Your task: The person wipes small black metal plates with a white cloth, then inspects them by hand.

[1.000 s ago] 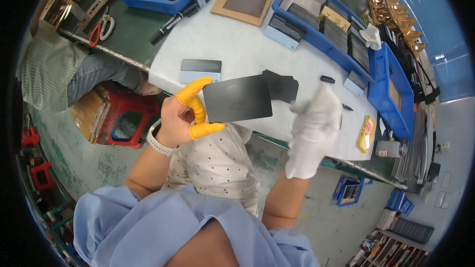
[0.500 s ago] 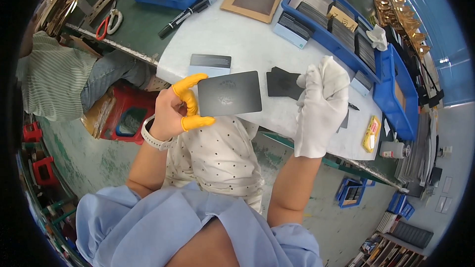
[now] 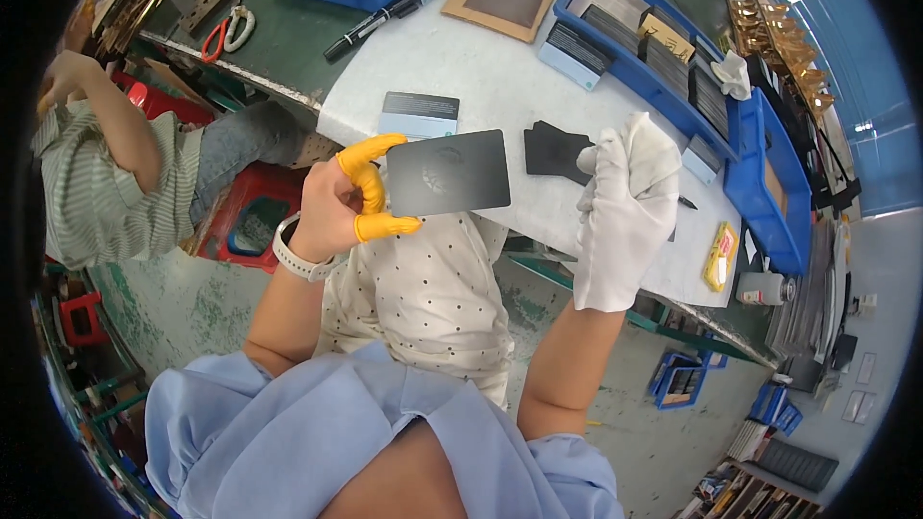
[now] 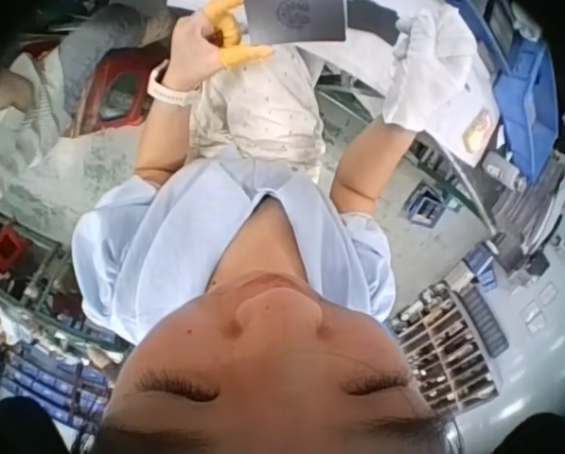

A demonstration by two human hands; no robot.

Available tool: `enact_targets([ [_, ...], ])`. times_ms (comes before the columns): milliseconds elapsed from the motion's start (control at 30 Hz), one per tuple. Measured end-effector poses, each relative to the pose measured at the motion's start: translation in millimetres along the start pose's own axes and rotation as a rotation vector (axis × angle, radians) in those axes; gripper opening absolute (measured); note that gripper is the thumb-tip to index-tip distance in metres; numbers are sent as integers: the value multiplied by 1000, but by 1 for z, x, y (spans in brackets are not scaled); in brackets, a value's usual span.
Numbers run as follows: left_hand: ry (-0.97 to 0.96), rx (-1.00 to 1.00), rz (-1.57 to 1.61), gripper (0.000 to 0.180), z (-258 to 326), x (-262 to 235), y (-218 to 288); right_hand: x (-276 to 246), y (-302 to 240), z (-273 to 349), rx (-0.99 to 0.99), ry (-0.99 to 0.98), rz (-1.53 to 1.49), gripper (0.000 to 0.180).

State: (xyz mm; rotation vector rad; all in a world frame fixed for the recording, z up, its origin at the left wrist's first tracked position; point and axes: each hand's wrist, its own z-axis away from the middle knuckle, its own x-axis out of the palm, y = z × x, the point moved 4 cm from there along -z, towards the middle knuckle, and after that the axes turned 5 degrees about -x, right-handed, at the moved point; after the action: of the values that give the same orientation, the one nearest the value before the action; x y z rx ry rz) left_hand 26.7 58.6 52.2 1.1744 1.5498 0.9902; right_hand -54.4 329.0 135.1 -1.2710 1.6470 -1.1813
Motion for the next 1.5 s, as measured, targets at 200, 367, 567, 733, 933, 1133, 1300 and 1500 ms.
enact_targets([
  [200, 13, -22, -4, 83, 7, -3, 6, 10, -9, 13, 9, -49, -47, 29],
  [367, -14, -50, -65, 83, 13, -8, -6, 11, 3, 21, 44, -48, -83, 25],
  [567, -41, -182, -76, 82, 40, -20, -47, 7, 36, 43, 179, -155, -46, 27],
  [733, -27, -267, -72, 83, 44, -24, -59, 16, 53, 46, 260, -122, 7, 26],
  [933, 4, -257, -105, 83, 49, -28, -61, 28, 67, 54, 271, -214, -2, 30],
  [1133, -6, -268, -87, 80, 48, -27, -56, 39, 67, 62, 317, -263, -2, 36],
  [1300, 10, -237, -120, 81, 46, -22, -52, 67, 62, 85, 176, -441, 16, 79],
  [1500, 43, -217, -171, 81, 48, -25, -52, 66, 80, 78, 193, -257, -38, 55],
])
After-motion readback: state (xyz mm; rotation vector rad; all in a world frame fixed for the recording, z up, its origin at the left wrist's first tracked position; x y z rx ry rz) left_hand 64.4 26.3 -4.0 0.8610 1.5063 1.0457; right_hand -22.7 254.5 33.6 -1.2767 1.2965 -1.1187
